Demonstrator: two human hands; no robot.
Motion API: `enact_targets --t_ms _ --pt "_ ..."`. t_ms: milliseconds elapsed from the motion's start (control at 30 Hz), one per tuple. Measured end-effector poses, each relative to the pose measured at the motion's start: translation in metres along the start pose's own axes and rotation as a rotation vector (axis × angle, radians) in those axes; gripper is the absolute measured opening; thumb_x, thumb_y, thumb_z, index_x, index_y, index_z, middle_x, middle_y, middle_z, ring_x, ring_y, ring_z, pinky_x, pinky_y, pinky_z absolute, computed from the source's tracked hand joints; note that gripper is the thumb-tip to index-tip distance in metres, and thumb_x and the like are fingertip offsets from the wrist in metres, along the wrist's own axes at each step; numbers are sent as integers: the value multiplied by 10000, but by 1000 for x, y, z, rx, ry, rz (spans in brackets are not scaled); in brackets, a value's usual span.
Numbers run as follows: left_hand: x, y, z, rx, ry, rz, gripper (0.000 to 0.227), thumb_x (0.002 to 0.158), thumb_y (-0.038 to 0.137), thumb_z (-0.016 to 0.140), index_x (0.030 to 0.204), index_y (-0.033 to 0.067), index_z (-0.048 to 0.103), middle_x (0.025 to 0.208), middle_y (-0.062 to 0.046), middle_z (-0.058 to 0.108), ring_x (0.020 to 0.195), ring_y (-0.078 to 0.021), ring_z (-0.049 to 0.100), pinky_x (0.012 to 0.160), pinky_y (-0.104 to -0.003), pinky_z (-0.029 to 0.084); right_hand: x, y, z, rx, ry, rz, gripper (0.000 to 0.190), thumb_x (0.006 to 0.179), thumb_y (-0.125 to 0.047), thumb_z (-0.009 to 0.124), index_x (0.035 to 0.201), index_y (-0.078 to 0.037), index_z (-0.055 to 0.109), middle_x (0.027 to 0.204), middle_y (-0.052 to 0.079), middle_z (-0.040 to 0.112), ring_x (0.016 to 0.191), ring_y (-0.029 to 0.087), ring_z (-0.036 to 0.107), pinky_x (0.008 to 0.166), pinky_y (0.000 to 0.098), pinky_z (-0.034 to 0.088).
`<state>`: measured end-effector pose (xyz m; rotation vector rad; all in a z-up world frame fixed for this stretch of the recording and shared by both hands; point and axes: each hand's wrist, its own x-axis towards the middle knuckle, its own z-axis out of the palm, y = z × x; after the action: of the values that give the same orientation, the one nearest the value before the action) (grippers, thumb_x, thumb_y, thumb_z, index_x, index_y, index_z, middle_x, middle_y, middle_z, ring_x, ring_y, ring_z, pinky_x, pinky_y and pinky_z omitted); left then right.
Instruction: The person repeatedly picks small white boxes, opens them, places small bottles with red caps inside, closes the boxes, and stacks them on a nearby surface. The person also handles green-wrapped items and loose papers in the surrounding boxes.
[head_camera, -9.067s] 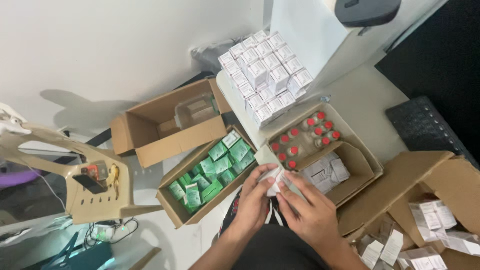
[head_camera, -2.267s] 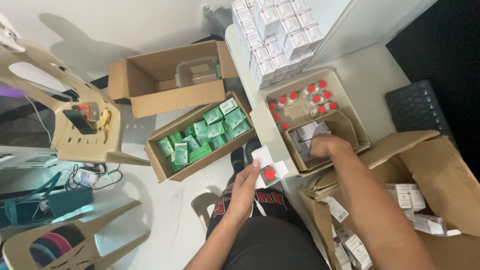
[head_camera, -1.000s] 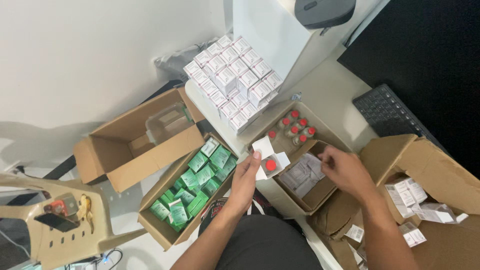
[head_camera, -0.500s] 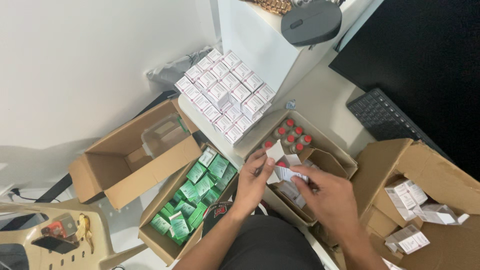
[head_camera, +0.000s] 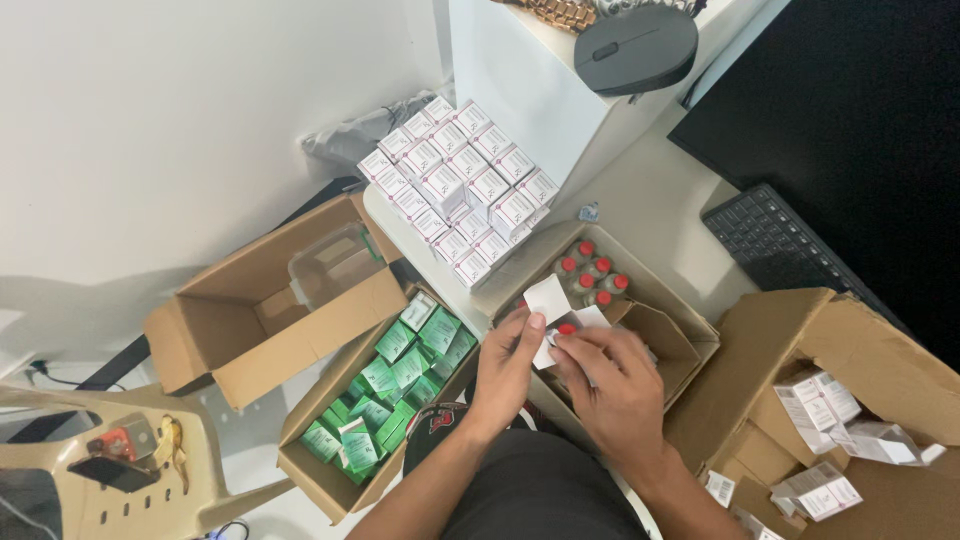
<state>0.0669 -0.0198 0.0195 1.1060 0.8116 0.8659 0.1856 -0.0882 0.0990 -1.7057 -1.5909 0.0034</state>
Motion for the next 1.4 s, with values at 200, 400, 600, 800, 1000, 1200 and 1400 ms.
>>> enact_targets --t_ms 200,400,600,800,1000,1200,1400 --pt "-4 -2 3 -17 15 65 385 1070 289 562 1166 -48 721 1274 -92 667 1142 -164 624 982 -302 489 0 1 1 27 50 50 267 839 -83 807 1096 -96 736 1117 113 597 937 255 589 787 358 510" --pt "-12 2 -2 -63 -82 67 386 985 206 666 1295 -22 649 1320 -95 600 1169 -176 611 1012 -319 490 -3 12 5 131 134 74 528 872 -123 795 1322 -30 535 1249 206 511 1093 309 566 916 360 524" --pt "-16 5 -7 -117 3 30 491 964 156 638 1419 4 530 1326 -122 614 1223 -183 574 1057 -327 461 -24 22 16 541 -87 215 582 894 -155 777 1376 -26 479 1349 220 622 1255 324 637 1106 394 493" --pt "-23 8 -14 -237 -21 -4 668 963 191 620 1543 53 318 1416 -138 522 1293 -206 524 1088 -369 436 -24 22 24 516 -195 61 448 874 -80 769 1264 -55 550 1486 221 576 1338 329 620 1061 367 514" --pt "-27 -2 -24 -679 -192 -71 665 1056 465 468 1538 17 372 1405 -151 581 1267 -255 594 1044 -439 503 -16 24 21 473 -163 81 338 864 -77 794 1141 -77 601 1387 181 663 1167 273 721 956 341 563" --pt "-27 -14 -29 -645 -174 -128 502 1053 309 516 1480 50 479 1335 -101 627 1203 -199 624 989 -396 519 -20 17 20 378 -135 2 340 846 -107 811 1128 -81 621 1347 172 676 1191 276 707 975 343 560" --pt "-23 -11 -29 -437 -91 -192 421 961 138 665 1354 10 585 1189 -98 666 1055 -176 673 896 -362 584 -14 7 18 738 -164 111 511 935 -116 710 1369 -49 448 1417 164 598 1303 242 595 1089 373 462"
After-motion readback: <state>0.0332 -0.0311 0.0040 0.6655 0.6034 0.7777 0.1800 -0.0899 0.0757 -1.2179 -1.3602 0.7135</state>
